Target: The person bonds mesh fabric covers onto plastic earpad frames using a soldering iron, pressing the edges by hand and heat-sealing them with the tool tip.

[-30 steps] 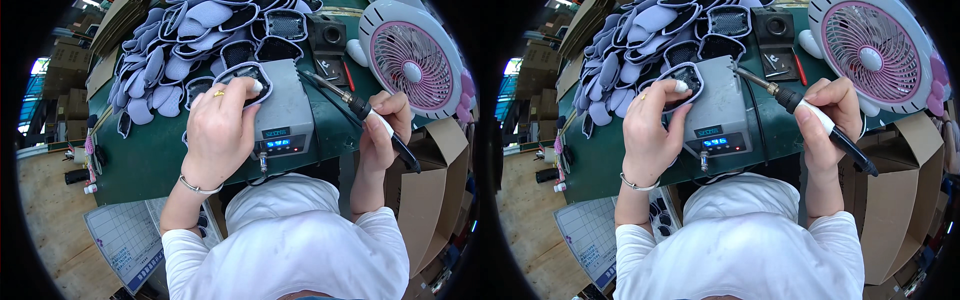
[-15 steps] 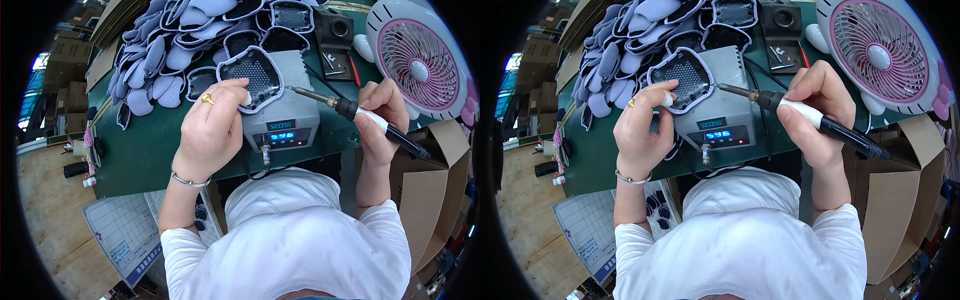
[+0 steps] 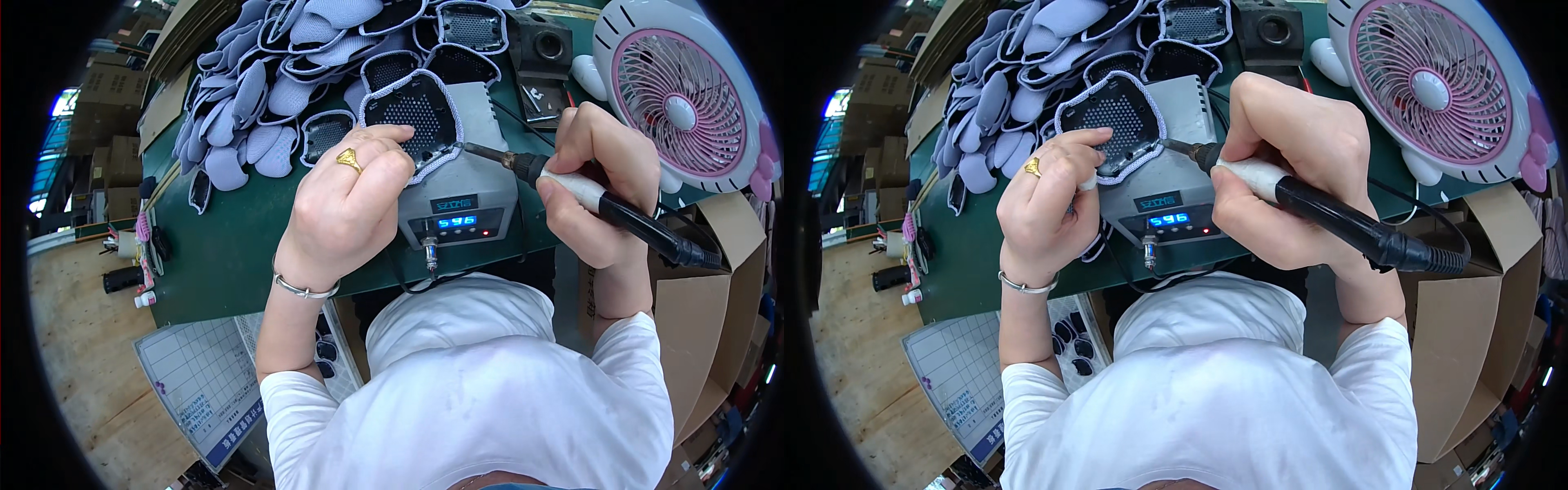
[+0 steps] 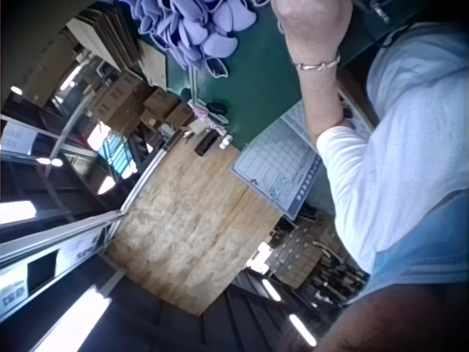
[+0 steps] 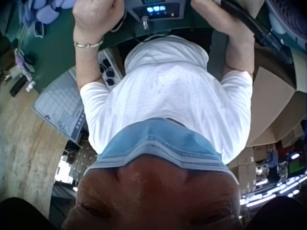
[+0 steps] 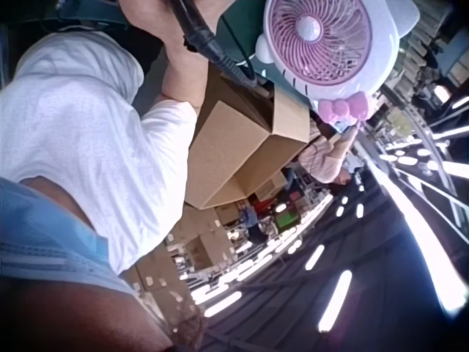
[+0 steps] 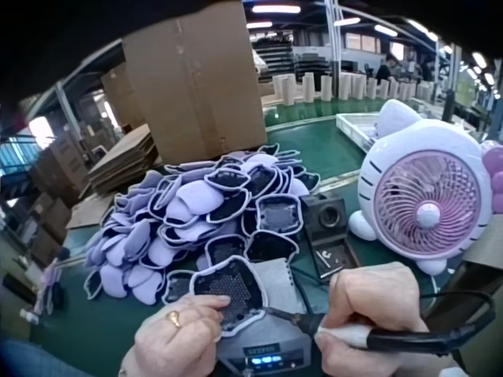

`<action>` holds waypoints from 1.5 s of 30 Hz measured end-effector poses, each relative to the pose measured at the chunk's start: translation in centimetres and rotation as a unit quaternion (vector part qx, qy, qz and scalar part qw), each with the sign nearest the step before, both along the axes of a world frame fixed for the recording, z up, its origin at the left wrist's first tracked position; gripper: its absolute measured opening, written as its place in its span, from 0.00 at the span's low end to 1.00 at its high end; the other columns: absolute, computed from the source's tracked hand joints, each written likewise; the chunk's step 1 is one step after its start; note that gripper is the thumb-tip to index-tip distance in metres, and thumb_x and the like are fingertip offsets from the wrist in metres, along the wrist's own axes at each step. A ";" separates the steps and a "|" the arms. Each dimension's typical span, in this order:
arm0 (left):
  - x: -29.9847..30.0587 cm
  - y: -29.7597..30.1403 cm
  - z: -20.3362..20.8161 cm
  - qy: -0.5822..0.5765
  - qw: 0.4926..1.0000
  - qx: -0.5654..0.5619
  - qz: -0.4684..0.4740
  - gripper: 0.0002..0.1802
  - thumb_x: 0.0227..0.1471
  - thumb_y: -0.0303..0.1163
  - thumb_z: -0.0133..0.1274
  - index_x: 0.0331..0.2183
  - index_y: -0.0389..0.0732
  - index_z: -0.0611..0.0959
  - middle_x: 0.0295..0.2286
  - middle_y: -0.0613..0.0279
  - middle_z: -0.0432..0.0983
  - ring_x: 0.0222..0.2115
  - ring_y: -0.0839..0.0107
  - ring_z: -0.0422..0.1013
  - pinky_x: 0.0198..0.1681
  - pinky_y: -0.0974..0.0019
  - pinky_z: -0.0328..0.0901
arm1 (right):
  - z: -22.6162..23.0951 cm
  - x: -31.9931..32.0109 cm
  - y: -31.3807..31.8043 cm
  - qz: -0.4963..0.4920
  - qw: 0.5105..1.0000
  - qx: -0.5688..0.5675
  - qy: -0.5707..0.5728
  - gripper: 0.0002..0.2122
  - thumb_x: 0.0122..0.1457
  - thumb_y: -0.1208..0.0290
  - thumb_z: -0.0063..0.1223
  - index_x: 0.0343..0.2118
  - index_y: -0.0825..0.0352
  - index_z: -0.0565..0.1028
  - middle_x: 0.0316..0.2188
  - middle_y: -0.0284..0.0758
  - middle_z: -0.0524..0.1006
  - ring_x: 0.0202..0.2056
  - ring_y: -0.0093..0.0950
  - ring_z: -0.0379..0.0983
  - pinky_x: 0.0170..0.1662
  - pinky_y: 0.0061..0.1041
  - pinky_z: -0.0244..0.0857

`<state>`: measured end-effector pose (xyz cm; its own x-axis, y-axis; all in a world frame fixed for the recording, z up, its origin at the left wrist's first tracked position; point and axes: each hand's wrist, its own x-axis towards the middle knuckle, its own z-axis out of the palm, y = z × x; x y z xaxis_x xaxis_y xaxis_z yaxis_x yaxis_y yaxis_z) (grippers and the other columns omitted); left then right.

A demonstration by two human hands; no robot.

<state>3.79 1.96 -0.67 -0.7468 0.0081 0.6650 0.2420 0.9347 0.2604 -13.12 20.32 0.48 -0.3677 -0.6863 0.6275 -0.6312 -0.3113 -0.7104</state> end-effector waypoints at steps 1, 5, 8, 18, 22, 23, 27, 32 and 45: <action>0.0 0.0 0.0 0.001 1.000 0.000 0.000 0.15 0.34 0.05 0.50 0.24 0.37 0.74 0.25 0.61 0.78 0.35 0.59 0.80 0.35 0.69 0.72 | 0.0 0.0 0.1 0.000 1.000 0.000 0.001 0.07 0.35 0.75 0.56 0.17 0.65 0.68 0.14 0.29 0.65 0.14 0.22 0.52 0.19 0.17 0.49; 0.0 -0.1 0.1 -0.007 1.000 0.000 -0.003 0.15 0.34 0.05 0.50 0.22 0.37 0.73 0.25 0.61 0.77 0.36 0.58 0.80 0.35 0.68 0.72 | 0.0 0.3 0.6 -0.019 1.000 0.017 0.012 0.09 0.35 0.73 0.55 0.21 0.66 0.68 0.18 0.31 0.65 0.19 0.24 0.54 0.23 0.20 0.48; 0.2 -0.1 0.0 -0.009 1.000 0.015 -0.002 0.13 0.36 0.07 0.51 0.24 0.36 0.74 0.25 0.60 0.76 0.34 0.59 0.79 0.37 0.65 0.72 | 0.0 0.6 0.3 -0.029 0.999 -0.007 0.018 0.08 0.35 0.74 0.55 0.19 0.66 0.68 0.16 0.30 0.65 0.16 0.23 0.53 0.20 0.19 0.47; 7.3 -0.1 0.3 -0.120 0.951 0.218 0.182 0.22 0.37 0.11 0.52 0.39 0.35 0.75 0.34 0.56 0.75 0.35 0.58 0.75 0.43 0.62 0.70 | -2.5 -0.7 2.9 -0.042 0.985 -0.121 -0.119 0.08 0.50 0.73 0.51 0.32 0.65 0.67 0.26 0.35 0.67 0.27 0.24 0.58 0.34 0.20 0.51; 9.3 0.7 -1.1 -0.193 0.936 0.208 0.207 0.28 0.36 0.12 0.51 0.44 0.36 0.74 0.39 0.53 0.75 0.38 0.56 0.73 0.45 0.61 0.69 | -3.0 -1.4 2.4 -0.022 0.977 -0.142 -0.158 0.08 0.48 0.72 0.52 0.31 0.64 0.68 0.25 0.34 0.70 0.25 0.22 0.59 0.34 0.18 0.52; 9.6 1.2 -2.2 -0.196 0.944 0.147 0.220 0.29 0.36 0.12 0.51 0.46 0.36 0.73 0.41 0.52 0.74 0.39 0.55 0.72 0.46 0.61 0.69 | -2.9 -1.3 1.9 -0.013 0.976 -0.145 -0.161 0.08 0.48 0.72 0.52 0.32 0.64 0.68 0.25 0.34 0.70 0.26 0.22 0.59 0.34 0.18 0.52; 10.3 1.8 -5.4 -0.161 0.949 0.079 0.260 0.30 0.35 0.14 0.52 0.47 0.34 0.72 0.44 0.48 0.73 0.41 0.52 0.71 0.47 0.58 0.67 | -2.1 -1.2 0.4 0.022 0.975 -0.154 -0.159 0.08 0.49 0.72 0.51 0.32 0.65 0.68 0.26 0.35 0.70 0.26 0.23 0.60 0.34 0.18 0.52; 14.8 2.3 -4.7 -0.062 0.932 0.134 0.332 0.32 0.35 0.15 0.53 0.48 0.34 0.71 0.42 0.49 0.73 0.39 0.54 0.71 0.46 0.59 0.67 | -1.4 -2.1 -1.5 0.041 0.971 -0.177 -0.158 0.06 0.52 0.72 0.49 0.32 0.65 0.68 0.27 0.36 0.70 0.26 0.23 0.60 0.33 0.17 0.52; 39.2 -0.2 -10.2 -0.242 0.658 0.038 0.712 0.32 0.37 0.18 0.49 0.50 0.37 0.71 0.36 0.52 0.75 0.38 0.53 0.73 0.44 0.57 0.68 | -2.2 -5.2 -4.8 -0.229 0.832 -0.283 -0.419 0.05 0.55 0.75 0.48 0.26 0.62 0.65 0.17 0.26 0.62 0.14 0.16 0.52 0.19 0.14 0.50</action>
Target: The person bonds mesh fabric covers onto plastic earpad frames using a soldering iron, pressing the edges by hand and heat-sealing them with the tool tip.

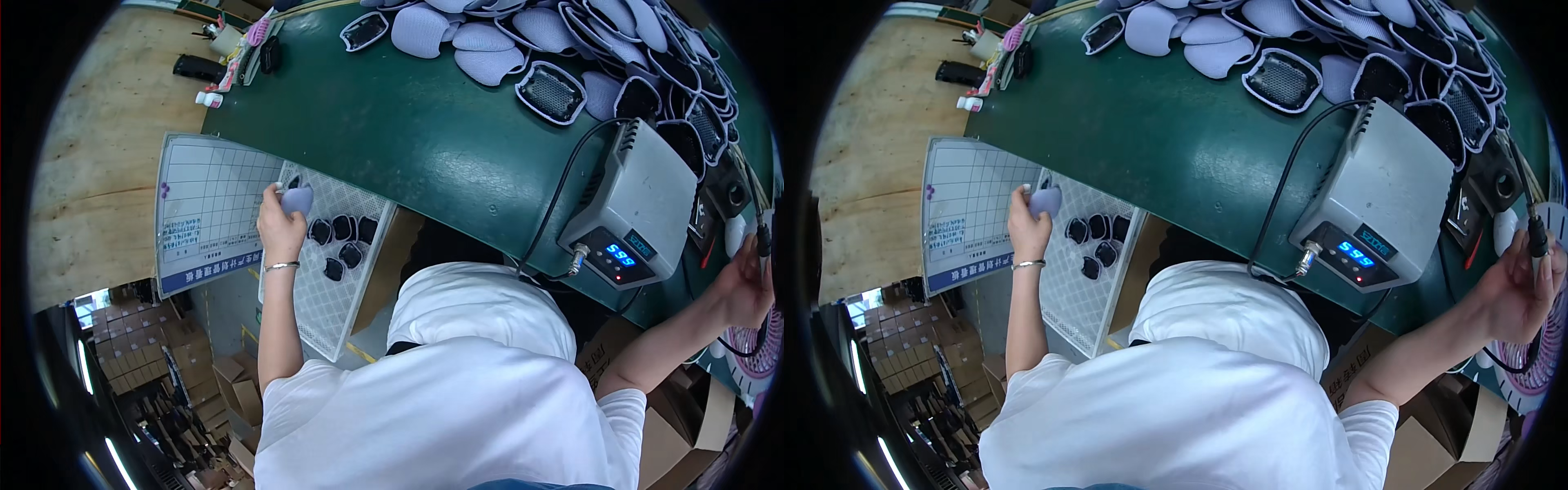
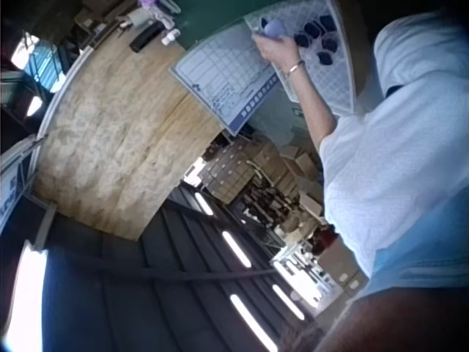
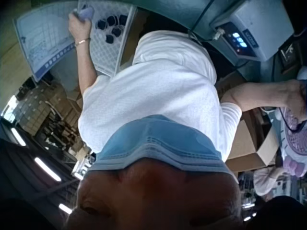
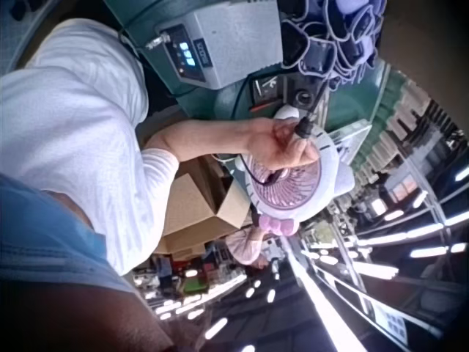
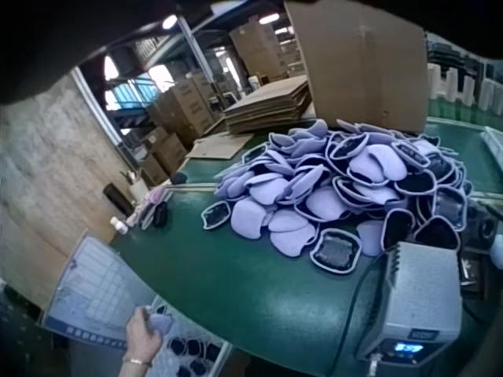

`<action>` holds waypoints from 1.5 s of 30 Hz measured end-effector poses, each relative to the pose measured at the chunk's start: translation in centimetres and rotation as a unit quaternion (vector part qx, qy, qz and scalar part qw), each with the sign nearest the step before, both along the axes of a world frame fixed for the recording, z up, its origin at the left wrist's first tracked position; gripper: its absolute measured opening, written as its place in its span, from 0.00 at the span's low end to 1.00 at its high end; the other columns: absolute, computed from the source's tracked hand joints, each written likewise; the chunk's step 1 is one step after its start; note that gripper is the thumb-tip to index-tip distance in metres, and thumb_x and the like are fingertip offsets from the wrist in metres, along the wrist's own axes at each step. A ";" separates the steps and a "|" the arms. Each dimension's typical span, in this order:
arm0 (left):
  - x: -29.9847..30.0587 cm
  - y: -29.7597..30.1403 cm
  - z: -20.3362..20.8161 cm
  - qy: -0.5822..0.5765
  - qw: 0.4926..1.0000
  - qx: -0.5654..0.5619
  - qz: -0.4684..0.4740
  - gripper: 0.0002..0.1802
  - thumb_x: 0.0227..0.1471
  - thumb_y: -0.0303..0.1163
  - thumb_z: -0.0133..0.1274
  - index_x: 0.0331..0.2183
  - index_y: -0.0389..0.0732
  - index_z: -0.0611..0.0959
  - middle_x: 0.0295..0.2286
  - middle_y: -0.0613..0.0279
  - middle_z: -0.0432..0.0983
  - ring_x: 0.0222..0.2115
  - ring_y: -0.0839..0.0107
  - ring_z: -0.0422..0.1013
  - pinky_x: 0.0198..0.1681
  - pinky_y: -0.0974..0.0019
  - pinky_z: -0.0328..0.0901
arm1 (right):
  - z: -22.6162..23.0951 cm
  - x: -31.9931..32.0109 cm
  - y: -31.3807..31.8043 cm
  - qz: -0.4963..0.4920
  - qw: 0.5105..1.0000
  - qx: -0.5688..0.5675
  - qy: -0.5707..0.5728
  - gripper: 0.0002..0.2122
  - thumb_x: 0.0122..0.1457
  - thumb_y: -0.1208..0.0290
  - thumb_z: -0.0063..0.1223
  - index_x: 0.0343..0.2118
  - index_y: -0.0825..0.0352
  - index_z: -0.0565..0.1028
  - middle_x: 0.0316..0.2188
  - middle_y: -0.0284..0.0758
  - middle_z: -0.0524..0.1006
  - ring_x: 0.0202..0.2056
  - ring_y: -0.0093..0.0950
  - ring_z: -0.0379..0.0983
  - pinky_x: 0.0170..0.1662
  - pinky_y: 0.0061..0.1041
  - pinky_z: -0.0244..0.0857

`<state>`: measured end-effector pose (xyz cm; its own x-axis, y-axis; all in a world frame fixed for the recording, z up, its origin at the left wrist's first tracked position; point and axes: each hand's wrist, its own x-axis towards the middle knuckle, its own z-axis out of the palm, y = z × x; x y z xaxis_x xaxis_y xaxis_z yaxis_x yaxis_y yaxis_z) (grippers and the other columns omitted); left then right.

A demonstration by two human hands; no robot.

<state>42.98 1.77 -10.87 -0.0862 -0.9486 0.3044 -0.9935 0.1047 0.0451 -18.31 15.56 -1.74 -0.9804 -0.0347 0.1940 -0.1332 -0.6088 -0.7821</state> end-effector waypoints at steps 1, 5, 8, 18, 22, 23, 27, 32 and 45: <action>0.8 -0.1 -0.7 -0.001 1.000 -0.002 0.003 0.32 0.37 0.18 0.49 0.50 0.37 0.71 0.36 0.52 0.75 0.38 0.53 0.73 0.44 0.57 0.68 | -0.1 -0.3 0.0 0.007 1.000 -0.005 -0.003 0.05 0.56 0.75 0.49 0.26 0.62 0.66 0.16 0.25 0.62 0.13 0.16 0.52 0.18 0.14 0.50; 2.2 -1.1 -2.3 0.007 0.998 -0.005 0.056 0.28 0.38 0.17 0.48 0.47 0.38 0.73 0.33 0.56 0.76 0.35 0.56 0.72 0.42 0.57 0.69 | -1.4 -2.7 0.7 0.053 0.998 -0.019 0.010 0.06 0.58 0.72 0.50 0.26 0.61 0.66 0.14 0.26 0.61 0.13 0.16 0.52 0.17 0.15 0.51; -0.8 -3.1 -0.5 0.031 0.996 -0.086 -0.018 0.25 0.40 0.17 0.49 0.45 0.39 0.75 0.32 0.57 0.75 0.33 0.60 0.73 0.40 0.60 0.69 | -2.6 -4.8 2.6 0.142 0.987 -0.007 0.071 0.04 0.59 0.73 0.47 0.27 0.63 0.66 0.18 0.28 0.61 0.15 0.17 0.52 0.21 0.15 0.50; -5.6 -21.7 3.1 0.212 0.972 -0.082 0.051 0.31 0.45 0.37 0.64 0.48 0.35 0.73 0.42 0.50 0.73 0.41 0.59 0.72 0.45 0.60 0.69 | -3.7 -6.0 3.7 0.252 0.944 0.026 0.210 0.04 0.61 0.77 0.43 0.28 0.64 0.67 0.25 0.31 0.60 0.20 0.18 0.50 0.30 0.15 0.48; -5.2 -29.3 2.6 0.198 0.955 -0.092 0.199 0.48 0.40 0.53 0.68 0.53 0.30 0.70 0.51 0.39 0.70 0.51 0.46 0.70 0.54 0.54 0.67 | -3.8 -5.4 3.6 0.202 0.953 0.036 0.221 0.03 0.61 0.77 0.43 0.30 0.65 0.67 0.25 0.31 0.60 0.21 0.18 0.52 0.30 0.15 0.50; -4.8 -30.5 2.4 0.203 0.955 -0.095 0.196 0.48 0.40 0.53 0.68 0.53 0.30 0.70 0.51 0.39 0.70 0.51 0.46 0.70 0.54 0.54 0.67 | -4.0 -5.5 3.6 0.201 0.950 0.036 0.235 0.03 0.61 0.78 0.43 0.30 0.65 0.67 0.25 0.31 0.60 0.22 0.19 0.53 0.31 0.14 0.51; -4.1 -33.1 2.0 0.243 0.946 -0.098 0.193 0.45 0.38 0.46 0.71 0.53 0.33 0.70 0.49 0.43 0.73 0.49 0.48 0.72 0.52 0.56 0.68 | -4.6 -6.5 4.2 0.202 0.943 0.037 0.263 0.03 0.61 0.78 0.42 0.30 0.65 0.67 0.26 0.31 0.60 0.24 0.20 0.57 0.34 0.14 0.55; -5.6 -29.3 2.6 0.390 0.908 -0.146 0.041 0.43 0.39 0.34 0.71 0.54 0.36 0.67 0.48 0.47 0.74 0.48 0.55 0.73 0.50 0.60 0.70 | -5.3 -7.2 4.3 0.212 0.941 0.039 0.260 0.02 0.61 0.78 0.43 0.32 0.66 0.68 0.28 0.33 0.63 0.26 0.21 0.60 0.36 0.15 0.58; -23.8 -12.7 7.8 0.619 0.697 0.031 -0.361 0.44 0.42 0.12 0.63 0.57 0.39 0.60 0.54 0.46 0.69 0.51 0.59 0.71 0.54 0.61 0.70 | -4.7 -5.6 3.0 0.203 0.946 0.003 0.253 0.02 0.57 0.78 0.46 0.30 0.65 0.66 0.25 0.31 0.64 0.20 0.16 0.54 0.24 0.12 0.48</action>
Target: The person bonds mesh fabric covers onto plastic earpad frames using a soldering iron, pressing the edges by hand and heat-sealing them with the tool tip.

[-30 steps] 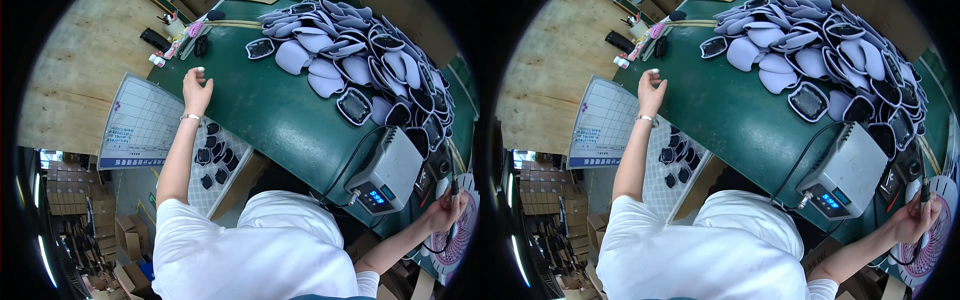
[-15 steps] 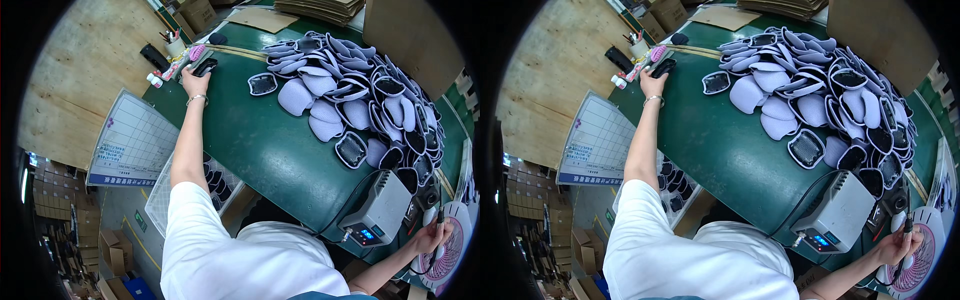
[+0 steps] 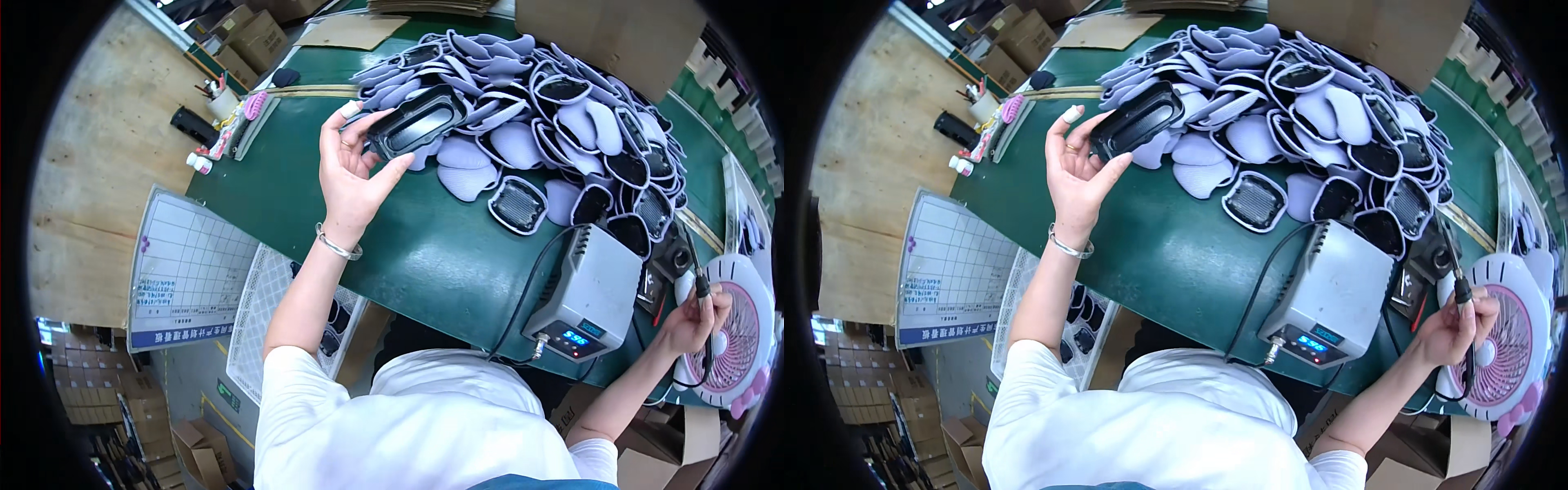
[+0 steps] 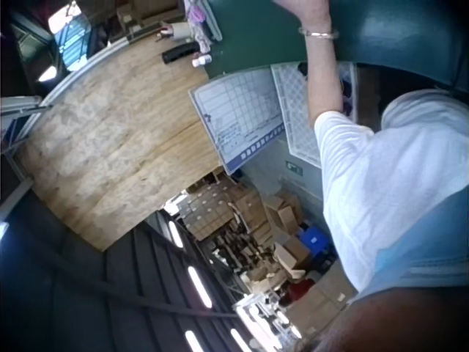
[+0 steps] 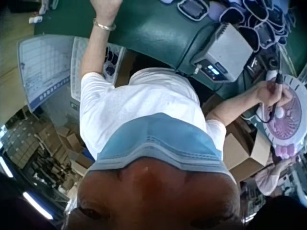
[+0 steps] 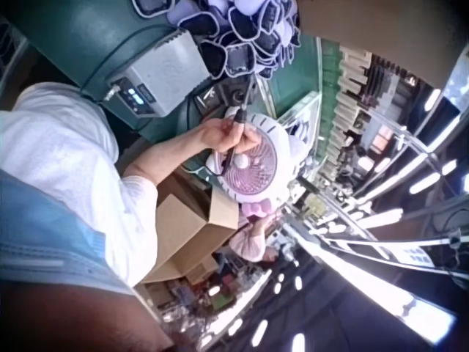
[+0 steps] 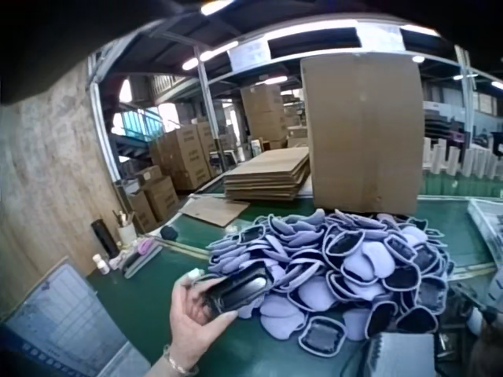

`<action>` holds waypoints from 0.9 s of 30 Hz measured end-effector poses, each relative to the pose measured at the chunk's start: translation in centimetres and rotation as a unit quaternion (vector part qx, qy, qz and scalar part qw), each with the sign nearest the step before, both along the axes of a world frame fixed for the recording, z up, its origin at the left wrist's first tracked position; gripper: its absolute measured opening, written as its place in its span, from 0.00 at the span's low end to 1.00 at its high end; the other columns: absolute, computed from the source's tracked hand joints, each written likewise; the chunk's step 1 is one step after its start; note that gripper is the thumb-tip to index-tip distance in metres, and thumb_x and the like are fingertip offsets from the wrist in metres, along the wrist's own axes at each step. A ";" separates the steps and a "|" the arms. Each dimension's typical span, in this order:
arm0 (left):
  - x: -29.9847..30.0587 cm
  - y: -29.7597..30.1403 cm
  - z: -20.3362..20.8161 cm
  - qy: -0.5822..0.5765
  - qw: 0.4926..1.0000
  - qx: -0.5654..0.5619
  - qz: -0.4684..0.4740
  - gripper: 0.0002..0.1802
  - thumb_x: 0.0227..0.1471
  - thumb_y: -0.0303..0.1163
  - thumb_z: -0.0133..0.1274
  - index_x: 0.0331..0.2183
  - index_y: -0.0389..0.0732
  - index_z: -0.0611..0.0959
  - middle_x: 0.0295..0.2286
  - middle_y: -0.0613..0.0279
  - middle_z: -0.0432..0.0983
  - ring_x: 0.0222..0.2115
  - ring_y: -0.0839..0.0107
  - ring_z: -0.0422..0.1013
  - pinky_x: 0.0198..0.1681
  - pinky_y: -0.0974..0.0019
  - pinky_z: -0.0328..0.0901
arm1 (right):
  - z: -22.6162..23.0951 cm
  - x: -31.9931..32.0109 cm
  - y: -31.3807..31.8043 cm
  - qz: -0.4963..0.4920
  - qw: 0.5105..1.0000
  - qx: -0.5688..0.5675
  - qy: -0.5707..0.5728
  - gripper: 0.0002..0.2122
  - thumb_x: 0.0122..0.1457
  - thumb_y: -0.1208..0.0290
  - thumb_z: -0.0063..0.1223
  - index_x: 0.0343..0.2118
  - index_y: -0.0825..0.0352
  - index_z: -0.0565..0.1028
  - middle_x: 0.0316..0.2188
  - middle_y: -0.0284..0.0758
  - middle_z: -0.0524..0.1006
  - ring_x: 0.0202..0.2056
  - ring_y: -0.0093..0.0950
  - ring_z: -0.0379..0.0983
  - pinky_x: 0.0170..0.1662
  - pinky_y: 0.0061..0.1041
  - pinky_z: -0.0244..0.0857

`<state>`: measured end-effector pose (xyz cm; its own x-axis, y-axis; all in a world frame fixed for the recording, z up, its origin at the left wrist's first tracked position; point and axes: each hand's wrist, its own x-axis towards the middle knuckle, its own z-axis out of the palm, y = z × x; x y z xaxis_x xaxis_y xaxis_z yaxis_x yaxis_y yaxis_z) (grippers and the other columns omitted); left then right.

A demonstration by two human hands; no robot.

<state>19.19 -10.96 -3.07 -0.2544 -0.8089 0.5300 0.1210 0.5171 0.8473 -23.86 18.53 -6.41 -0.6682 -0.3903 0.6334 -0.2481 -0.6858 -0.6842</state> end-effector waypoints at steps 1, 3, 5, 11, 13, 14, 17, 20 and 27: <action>-0.9 0.5 0.0 0.001 1.000 0.004 -0.011 0.44 0.42 0.12 0.63 0.57 0.39 0.60 0.54 0.46 0.69 0.51 0.59 0.71 0.54 0.61 0.70 | 0.0 0.1 -0.1 -0.003 1.000 -0.003 0.000 0.02 0.56 0.78 0.46 0.30 0.65 0.67 0.25 0.31 0.64 0.20 0.16 0.54 0.24 0.12 0.48; -2.7 1.6 0.2 -0.012 0.999 -0.029 -0.039 0.44 0.41 0.12 0.63 0.57 0.39 0.60 0.53 0.45 0.69 0.51 0.59 0.71 0.54 0.61 0.70 | 0.7 0.7 0.2 -0.022 1.000 -0.006 0.006 0.01 0.56 0.78 0.46 0.30 0.65 0.67 0.25 0.31 0.64 0.20 0.16 0.54 0.24 0.12 0.48; -4.3 2.6 0.2 -0.029 0.996 -0.059 -0.062 0.44 0.40 0.12 0.63 0.57 0.39 0.60 0.53 0.44 0.69 0.51 0.58 0.71 0.54 0.61 0.70 | 1.1 1.0 0.1 -0.009 1.000 -0.028 -0.005 0.01 0.56 0.78 0.46 0.30 0.66 0.68 0.25 0.31 0.65 0.20 0.16 0.54 0.24 0.11 0.49; -7.9 4.7 -0.5 -0.044 0.988 -0.100 -0.106 0.45 0.39 0.11 0.63 0.57 0.39 0.60 0.53 0.43 0.69 0.51 0.57 0.71 0.53 0.60 0.71 | 1.8 2.2 -0.9 -0.023 0.999 -0.031 -0.015 0.02 0.53 0.79 0.47 0.30 0.66 0.68 0.23 0.31 0.65 0.19 0.16 0.54 0.25 0.12 0.50; -8.9 5.1 -0.5 -0.053 0.987 -0.093 -0.117 0.45 0.39 0.11 0.62 0.57 0.39 0.60 0.53 0.42 0.70 0.51 0.57 0.71 0.53 0.60 0.72 | 2.1 2.5 -0.9 -0.038 0.999 -0.029 -0.013 0.03 0.52 0.79 0.47 0.30 0.66 0.68 0.22 0.31 0.65 0.19 0.17 0.54 0.25 0.12 0.50; -9.4 5.3 -0.5 -0.057 0.987 -0.090 -0.122 0.45 0.39 0.11 0.62 0.57 0.39 0.60 0.53 0.42 0.70 0.50 0.57 0.71 0.53 0.60 0.72 | 2.3 2.6 -0.9 -0.044 0.999 -0.028 -0.011 0.03 0.52 0.79 0.47 0.29 0.66 0.68 0.22 0.31 0.65 0.19 0.17 0.54 0.25 0.12 0.50; -10.6 5.9 -0.3 -0.062 0.984 -0.098 -0.136 0.45 0.39 0.10 0.62 0.57 0.39 0.60 0.53 0.42 0.70 0.50 0.57 0.71 0.52 0.61 0.72 | 2.6 3.0 -0.9 -0.063 0.998 -0.027 -0.014 0.03 0.52 0.79 0.47 0.29 0.65 0.67 0.21 0.31 0.65 0.18 0.17 0.54 0.24 0.11 0.49; -11.8 6.5 -0.1 -0.065 0.980 -0.132 -0.134 0.45 0.39 0.10 0.62 0.57 0.39 0.60 0.53 0.42 0.69 0.50 0.57 0.72 0.52 0.61 0.72 | 2.7 3.1 -0.9 -0.078 0.996 -0.030 -0.032 0.03 0.51 0.78 0.46 0.29 0.65 0.67 0.21 0.31 0.65 0.18 0.17 0.54 0.22 0.11 0.48; -13.5 7.2 0.2 -0.050 0.977 -0.129 -0.165 0.45 0.39 0.10 0.62 0.57 0.40 0.61 0.53 0.42 0.69 0.50 0.57 0.72 0.52 0.61 0.72 | 2.8 3.2 -1.1 -0.090 0.994 -0.048 -0.029 0.03 0.52 0.78 0.46 0.30 0.66 0.67 0.22 0.31 0.66 0.17 0.16 0.54 0.21 0.11 0.47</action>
